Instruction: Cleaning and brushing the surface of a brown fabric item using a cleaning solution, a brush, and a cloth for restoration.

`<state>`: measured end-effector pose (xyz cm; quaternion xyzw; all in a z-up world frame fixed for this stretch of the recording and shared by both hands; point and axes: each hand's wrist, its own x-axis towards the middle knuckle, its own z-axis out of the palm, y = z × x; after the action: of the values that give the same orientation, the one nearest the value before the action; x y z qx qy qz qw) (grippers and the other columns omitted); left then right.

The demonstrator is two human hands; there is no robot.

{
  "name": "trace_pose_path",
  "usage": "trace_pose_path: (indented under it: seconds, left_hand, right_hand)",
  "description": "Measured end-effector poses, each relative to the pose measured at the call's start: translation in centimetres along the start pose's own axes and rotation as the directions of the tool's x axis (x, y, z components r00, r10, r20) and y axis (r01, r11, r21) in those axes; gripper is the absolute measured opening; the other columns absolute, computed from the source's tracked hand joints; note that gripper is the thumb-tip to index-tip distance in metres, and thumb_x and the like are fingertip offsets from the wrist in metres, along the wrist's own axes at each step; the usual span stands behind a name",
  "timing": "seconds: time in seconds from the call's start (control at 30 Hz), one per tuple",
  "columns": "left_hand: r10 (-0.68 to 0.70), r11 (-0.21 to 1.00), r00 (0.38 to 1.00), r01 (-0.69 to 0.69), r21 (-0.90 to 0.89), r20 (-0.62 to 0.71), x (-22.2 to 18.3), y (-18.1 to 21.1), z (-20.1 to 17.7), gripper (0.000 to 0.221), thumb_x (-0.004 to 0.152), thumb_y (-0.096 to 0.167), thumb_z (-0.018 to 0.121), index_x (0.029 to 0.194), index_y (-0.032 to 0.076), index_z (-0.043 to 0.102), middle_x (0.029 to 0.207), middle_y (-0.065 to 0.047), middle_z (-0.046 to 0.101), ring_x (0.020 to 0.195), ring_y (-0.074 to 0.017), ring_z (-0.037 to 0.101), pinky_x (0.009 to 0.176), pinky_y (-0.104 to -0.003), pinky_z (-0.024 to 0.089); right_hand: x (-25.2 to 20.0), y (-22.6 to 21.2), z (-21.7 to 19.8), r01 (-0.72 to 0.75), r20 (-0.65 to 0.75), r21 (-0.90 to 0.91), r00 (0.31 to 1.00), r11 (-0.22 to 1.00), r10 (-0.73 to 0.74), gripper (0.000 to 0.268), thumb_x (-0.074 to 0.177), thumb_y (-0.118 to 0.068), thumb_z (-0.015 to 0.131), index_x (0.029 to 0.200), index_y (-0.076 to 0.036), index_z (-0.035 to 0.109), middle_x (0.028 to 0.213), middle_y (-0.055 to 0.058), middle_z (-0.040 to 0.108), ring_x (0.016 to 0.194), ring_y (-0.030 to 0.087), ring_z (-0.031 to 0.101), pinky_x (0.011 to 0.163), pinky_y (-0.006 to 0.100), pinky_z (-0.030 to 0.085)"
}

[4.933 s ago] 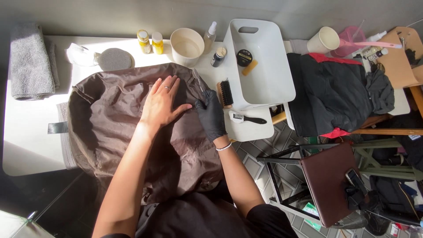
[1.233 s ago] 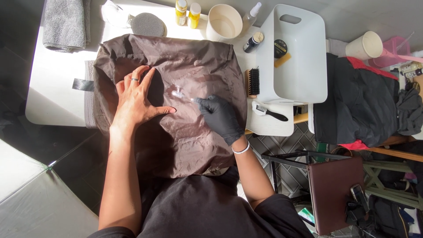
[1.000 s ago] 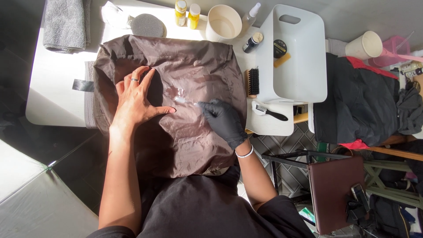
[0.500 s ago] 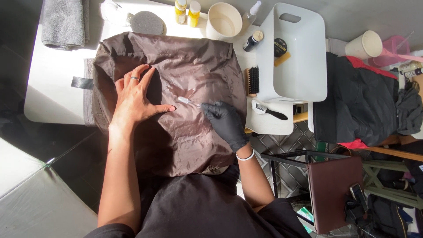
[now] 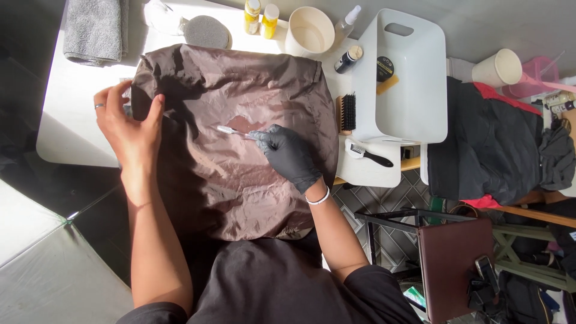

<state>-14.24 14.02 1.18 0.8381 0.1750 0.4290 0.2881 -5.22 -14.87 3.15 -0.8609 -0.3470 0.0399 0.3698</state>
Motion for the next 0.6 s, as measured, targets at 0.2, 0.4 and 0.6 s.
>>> trace_pose_path:
  seconds: [0.2, 0.4, 0.6]
  left_hand:
    - [-0.222, 0.938, 0.962, 0.255, -0.233, 0.159, -1.1, -3.0, 0.0, 0.026, 0.106, 0.019, 0.086, 0.117, -0.003, 0.077, 0.097, -0.01, 0.067, 0.089, -0.0184, 0.059, 0.078, -0.031, 0.046]
    - [-0.242, 0.907, 0.955, 0.286, -0.308, 0.173, -0.8, -3.5, -0.5, 0.026, 0.103, 0.017, 0.089, 0.117, -0.001, 0.078, 0.102, -0.01, 0.072, 0.093, -0.0158, 0.064, 0.08, -0.029, 0.05]
    - [-0.303, 0.8, 0.896, 0.424, -0.425, 0.323, -0.2, -3.1, -1.9, 0.025, 0.1, 0.014, 0.085, 0.12, 0.003, 0.075, 0.112, -0.008, 0.075, 0.098, -0.0094, 0.067, 0.087, -0.023, 0.055]
  right_hand:
    - [0.9, -0.9, 0.2, -0.061, 0.101, -0.111, 0.992, 0.992, 0.072, 0.038, 0.092, -0.008, 0.066, 0.063, -0.01, 0.042, 0.069, 0.0, 0.056, 0.06, 0.017, 0.047, 0.051, 0.035, 0.036]
    - [1.0, -0.9, 0.4, -0.018, 0.137, -0.041, 0.99, 0.999, 0.023, 0.028, 0.098, -0.012, 0.068, 0.122, -0.023, 0.077, 0.081, -0.004, 0.06, 0.071, 0.016, 0.058, 0.061, 0.03, 0.046]
    - [0.5, 0.1, 0.6, -0.008, 0.047, -0.027, 0.999, 1.0, 0.009, 0.034, 0.091, 0.0, 0.066, 0.117, -0.017, 0.079, 0.092, -0.001, 0.072, 0.083, 0.018, 0.065, 0.07, 0.029, 0.05]
